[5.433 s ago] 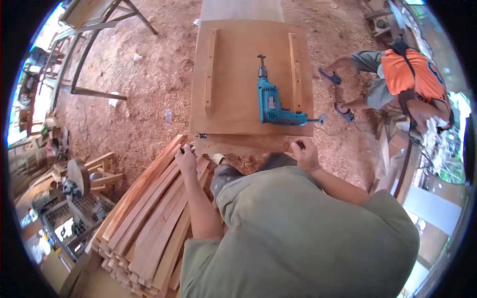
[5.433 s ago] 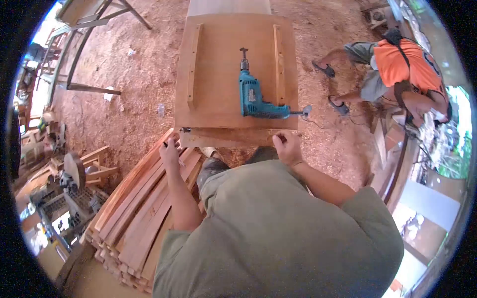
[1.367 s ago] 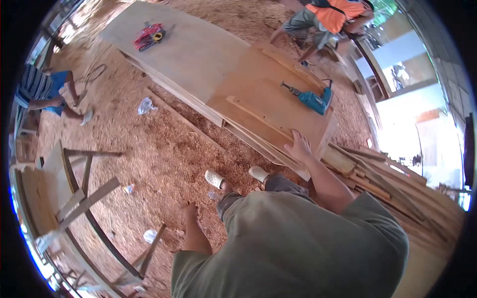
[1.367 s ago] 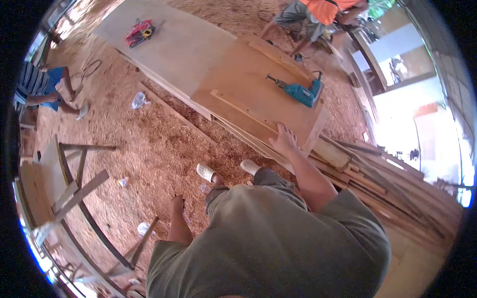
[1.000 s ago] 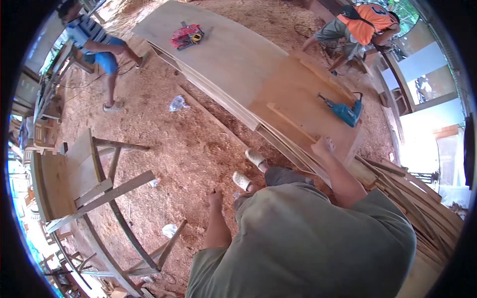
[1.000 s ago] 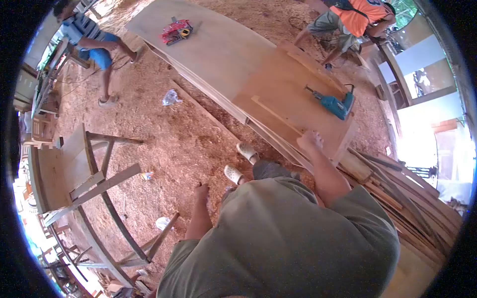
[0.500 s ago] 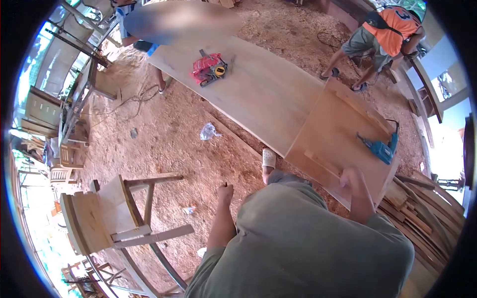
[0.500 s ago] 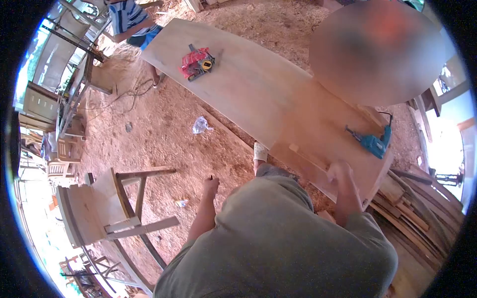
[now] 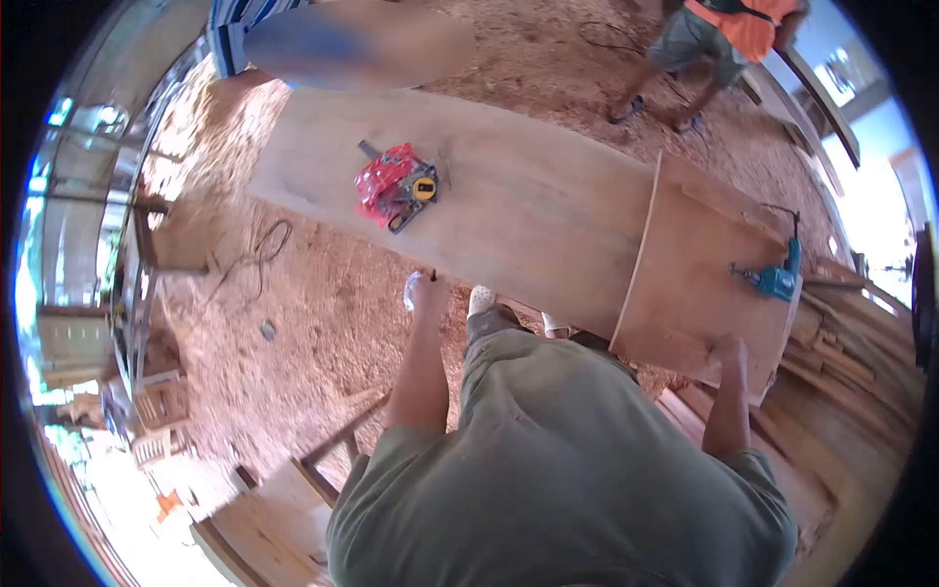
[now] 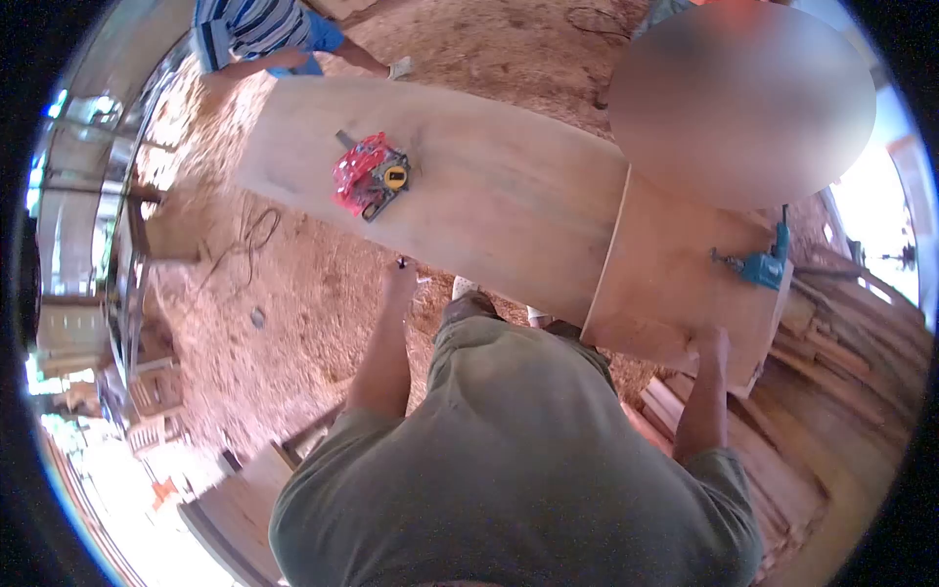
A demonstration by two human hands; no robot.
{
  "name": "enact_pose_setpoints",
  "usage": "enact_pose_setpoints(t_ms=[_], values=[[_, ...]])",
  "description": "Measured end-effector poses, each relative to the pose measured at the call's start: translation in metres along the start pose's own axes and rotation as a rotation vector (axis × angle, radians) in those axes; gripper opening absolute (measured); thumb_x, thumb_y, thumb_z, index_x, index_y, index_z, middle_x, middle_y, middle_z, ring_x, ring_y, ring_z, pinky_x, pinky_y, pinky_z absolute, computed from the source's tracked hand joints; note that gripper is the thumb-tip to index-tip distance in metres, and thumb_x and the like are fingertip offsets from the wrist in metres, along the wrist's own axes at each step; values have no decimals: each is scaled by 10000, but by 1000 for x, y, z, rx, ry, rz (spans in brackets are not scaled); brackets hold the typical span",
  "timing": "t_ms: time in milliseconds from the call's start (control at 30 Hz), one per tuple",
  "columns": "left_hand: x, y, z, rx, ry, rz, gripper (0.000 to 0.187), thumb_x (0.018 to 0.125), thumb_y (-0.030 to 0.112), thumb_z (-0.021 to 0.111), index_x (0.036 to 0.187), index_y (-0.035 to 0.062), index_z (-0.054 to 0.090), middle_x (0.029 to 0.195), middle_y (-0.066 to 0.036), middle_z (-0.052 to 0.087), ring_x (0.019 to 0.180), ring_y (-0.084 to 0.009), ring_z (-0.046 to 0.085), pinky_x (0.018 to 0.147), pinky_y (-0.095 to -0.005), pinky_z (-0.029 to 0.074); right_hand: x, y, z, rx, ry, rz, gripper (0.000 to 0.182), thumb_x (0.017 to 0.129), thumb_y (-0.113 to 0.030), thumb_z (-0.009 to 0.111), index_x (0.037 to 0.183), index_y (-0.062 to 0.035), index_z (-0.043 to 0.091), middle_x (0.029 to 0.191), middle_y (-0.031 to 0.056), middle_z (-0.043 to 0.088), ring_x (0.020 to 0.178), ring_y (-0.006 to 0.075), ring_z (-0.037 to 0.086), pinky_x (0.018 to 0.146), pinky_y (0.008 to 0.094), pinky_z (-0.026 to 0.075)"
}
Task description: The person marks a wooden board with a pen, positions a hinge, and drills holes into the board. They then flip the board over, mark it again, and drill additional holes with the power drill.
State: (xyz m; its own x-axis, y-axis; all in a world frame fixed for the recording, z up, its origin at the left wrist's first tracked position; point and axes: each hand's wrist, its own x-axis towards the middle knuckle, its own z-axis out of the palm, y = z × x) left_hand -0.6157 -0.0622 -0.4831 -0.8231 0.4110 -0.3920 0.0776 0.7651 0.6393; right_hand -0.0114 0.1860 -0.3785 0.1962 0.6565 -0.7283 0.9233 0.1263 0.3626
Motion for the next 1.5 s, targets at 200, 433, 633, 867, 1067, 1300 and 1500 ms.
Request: enact_pose_setpoints(t_ms=[200, 433, 633, 867, 1067, 1300, 1500], values=[[121, 57, -36, -4, 77, 258, 370, 822, 244, 518, 994, -61, 638, 920, -297, 651, 941, -437, 624, 822, -503, 482, -107, -63, 65, 659, 914, 170, 598, 738, -193, 721, 1227, 64, 493, 1252, 273, 508, 1212, 403, 444, 1008, 468, 383], [162, 123, -68, 253, 79, 289, 385, 807, 274, 531, 956, -61, 650, 907, -285, 655, 905, -436, 632, 803, -502, 480, -176, -165, 157, 1045, 626, 296, 465, 786, -212, 694, 1152, 35, 549, 1087, 190, 593, 1019, 337, 554, 872, 439, 460], [198, 127, -48, 83, -89, 421, 589, 817, 511, 581, 997, -43, 668, 971, -240, 674, 915, -408, 641, 795, -495, 493, -214, -207, 263, 1606, -225, 492, 399, 817, -335, 676, 1058, -20, 636, 869, 101, 626, 752, 211, 615, 611, 390, 497], [169, 178, -53, 506, -69, 395, 707, 680, 537, 757, 949, -109, 661, 938, -267, 674, 877, -396, 659, 791, -462, 523, -268, -260, 186, 1736, -65, 526, 386, 816, -311, 663, 1020, 17, 665, 791, 123, 667, 762, 220, 638, 651, 395, 508], [181, 183, -67, 253, -243, 395, 703, 655, 386, 798, 1054, -156, 595, 1067, -265, 647, 955, -365, 635, 823, -437, 512, -295, -279, 198, 1571, 222, 505, 389, 836, -333, 649, 1042, -4, 671, 918, 105, 680, 774, 183, 612, 674, 339, 497], [208, 215, -98, 766, -428, 653, 565, 659, 208, 754, 1154, -21, 606, 1124, -226, 641, 995, -361, 626, 854, -447, 495, -298, -269, 256, 1639, -238, 561, 375, 799, -371, 653, 979, -45, 696, 817, 103, 655, 675, 186, 615, 515, 352, 495], [189, 230, -123, 551, -407, 352, 510, 706, 190, 747, 1125, -64, 606, 1006, -205, 648, 874, -291, 645, 724, -403, 524, -270, -243, 297, 1637, -46, 454, 385, 810, -307, 652, 1058, -13, 665, 906, 122, 661, 743, 195, 645, 571, 344, 511]])
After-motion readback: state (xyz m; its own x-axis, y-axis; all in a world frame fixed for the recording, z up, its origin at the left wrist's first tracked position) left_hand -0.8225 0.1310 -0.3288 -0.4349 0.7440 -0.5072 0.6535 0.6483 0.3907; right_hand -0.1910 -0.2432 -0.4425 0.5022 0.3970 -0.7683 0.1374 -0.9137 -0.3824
